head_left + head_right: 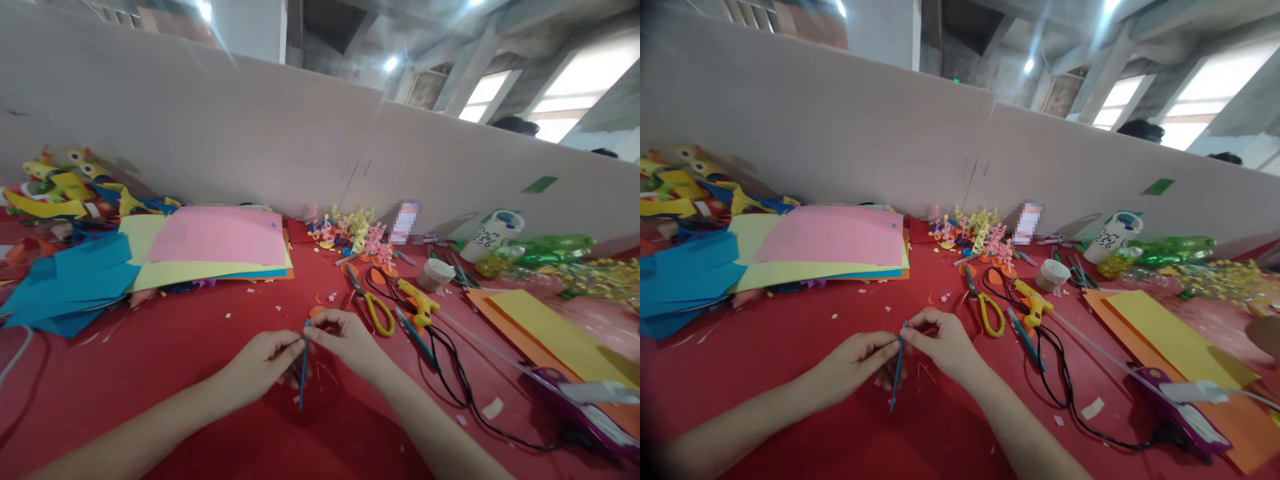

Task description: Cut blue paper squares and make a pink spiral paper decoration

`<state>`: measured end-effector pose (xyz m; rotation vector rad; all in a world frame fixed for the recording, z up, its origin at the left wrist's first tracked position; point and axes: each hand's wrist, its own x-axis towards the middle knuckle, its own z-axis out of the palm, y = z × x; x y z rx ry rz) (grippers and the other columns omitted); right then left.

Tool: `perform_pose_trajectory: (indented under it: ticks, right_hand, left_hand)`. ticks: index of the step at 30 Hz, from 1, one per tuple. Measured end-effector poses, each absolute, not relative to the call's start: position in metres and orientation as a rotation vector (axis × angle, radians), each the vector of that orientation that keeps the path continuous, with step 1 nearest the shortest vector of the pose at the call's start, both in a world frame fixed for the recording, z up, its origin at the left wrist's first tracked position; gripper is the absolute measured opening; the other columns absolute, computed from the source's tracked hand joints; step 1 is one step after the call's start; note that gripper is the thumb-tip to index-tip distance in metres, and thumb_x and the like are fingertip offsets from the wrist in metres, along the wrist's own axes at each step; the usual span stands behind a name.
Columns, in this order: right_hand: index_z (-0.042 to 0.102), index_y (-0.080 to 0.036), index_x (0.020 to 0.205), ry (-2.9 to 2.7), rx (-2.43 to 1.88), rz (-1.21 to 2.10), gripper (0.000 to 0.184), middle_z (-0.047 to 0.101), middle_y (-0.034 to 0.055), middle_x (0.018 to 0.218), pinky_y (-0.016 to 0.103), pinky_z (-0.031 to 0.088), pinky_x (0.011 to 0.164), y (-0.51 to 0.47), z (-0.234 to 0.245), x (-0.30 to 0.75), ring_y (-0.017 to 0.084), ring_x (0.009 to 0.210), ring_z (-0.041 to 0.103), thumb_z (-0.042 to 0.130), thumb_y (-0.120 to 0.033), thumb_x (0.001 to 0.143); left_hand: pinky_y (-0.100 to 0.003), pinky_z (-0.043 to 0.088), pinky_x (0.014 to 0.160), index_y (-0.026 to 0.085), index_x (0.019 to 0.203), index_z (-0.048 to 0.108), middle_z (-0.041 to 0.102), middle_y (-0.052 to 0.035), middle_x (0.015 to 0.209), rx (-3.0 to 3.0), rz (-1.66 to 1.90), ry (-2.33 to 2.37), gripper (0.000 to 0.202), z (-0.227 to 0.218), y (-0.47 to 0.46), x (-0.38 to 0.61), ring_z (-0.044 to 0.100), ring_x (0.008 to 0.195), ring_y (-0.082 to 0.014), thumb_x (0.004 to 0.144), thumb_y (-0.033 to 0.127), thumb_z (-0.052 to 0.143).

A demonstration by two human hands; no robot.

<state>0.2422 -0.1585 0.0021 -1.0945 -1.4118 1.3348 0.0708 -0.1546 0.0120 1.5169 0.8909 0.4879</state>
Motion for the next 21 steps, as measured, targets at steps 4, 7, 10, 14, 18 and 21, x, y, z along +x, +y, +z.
perform_pose_trajectory:
  ticks: [4, 7, 10, 14, 18, 21]
  right_hand:
    - [0.059, -0.016, 0.071, -1.406, -1.128, 1.254, 0.021, 0.056, -0.002, 0.069, 0.025, 0.041, 0.065, -0.157, -0.004, 0.24, 0.011, 0.065, 0.052, 0.065, -0.036, 0.072]
    - [0.058, -0.016, 0.072, -1.403, -1.131, 1.216, 0.022, 0.054, -0.0024, 0.068, 0.025, 0.04, 0.067, -0.157, -0.006, 0.238, 0.011, 0.066, 0.051, 0.062, -0.037, 0.074]
    - [0.057, -0.017, 0.072, -1.378, -1.142, 1.19, 0.023, 0.053, -0.0028, 0.067, 0.025, 0.04, 0.067, -0.158, -0.004, 0.236, 0.011, 0.064, 0.049, 0.06, -0.039, 0.075]
    - [0.055, -0.017, 0.072, -1.266, -1.129, 1.177, 0.027, 0.052, -0.0033, 0.066, 0.025, 0.042, 0.065, -0.157, -0.002, 0.234, 0.011, 0.061, 0.05, 0.061, -0.044, 0.074]
    - [0.051, -0.019, 0.073, -1.063, -1.1, 1.184, 0.033, 0.052, -0.0032, 0.067, 0.027, 0.047, 0.064, -0.152, -0.001, 0.238, 0.011, 0.061, 0.053, 0.065, -0.049, 0.068]
    - [0.051, -0.02, 0.074, -0.965, -1.063, 1.231, 0.034, 0.055, -0.0024, 0.069, 0.028, 0.05, 0.065, -0.149, 0.0, 0.243, 0.012, 0.063, 0.056, 0.066, -0.049, 0.067]
  left_hand:
    - [-0.023, 0.041, 0.054, 0.019, 0.06, 0.049, 0.056, 0.0004, 0.053, 1.895, 0.548, 0.981, 0.034, 0.015, -0.156, 0.07, 0.054, 0.051, -0.013, 0.088, 0.034, 0.039]
    - [-0.023, 0.036, 0.053, 0.019, 0.06, 0.047, 0.051, 0.0017, 0.053, 2.092, 0.618, 1.009, 0.033, 0.014, -0.154, 0.068, 0.048, 0.05, -0.0127, 0.089, 0.031, 0.036]
    - [-0.024, 0.035, 0.054, 0.02, 0.062, 0.048, 0.051, 0.002, 0.056, 2.149, 0.672, 1.009, 0.031, 0.011, -0.152, 0.065, 0.047, 0.052, -0.0127, 0.089, 0.028, 0.036]
    - [-0.024, 0.034, 0.054, 0.02, 0.062, 0.05, 0.051, 0.0027, 0.056, 2.188, 0.694, 1.044, 0.029, 0.012, -0.149, 0.063, 0.047, 0.052, -0.0128, 0.088, 0.027, 0.038]
    - [-0.023, 0.034, 0.054, 0.02, 0.059, 0.053, 0.055, 0.0013, 0.054, 2.165, 0.739, 1.083, 0.028, 0.018, -0.147, 0.061, 0.048, 0.051, -0.0132, 0.085, 0.025, 0.043]
    - [-0.022, 0.037, 0.055, 0.02, 0.061, 0.06, 0.062, -0.0005, 0.058, 2.078, 0.81, 1.138, 0.025, 0.019, -0.143, 0.057, 0.054, 0.054, -0.0146, 0.082, 0.026, 0.049]
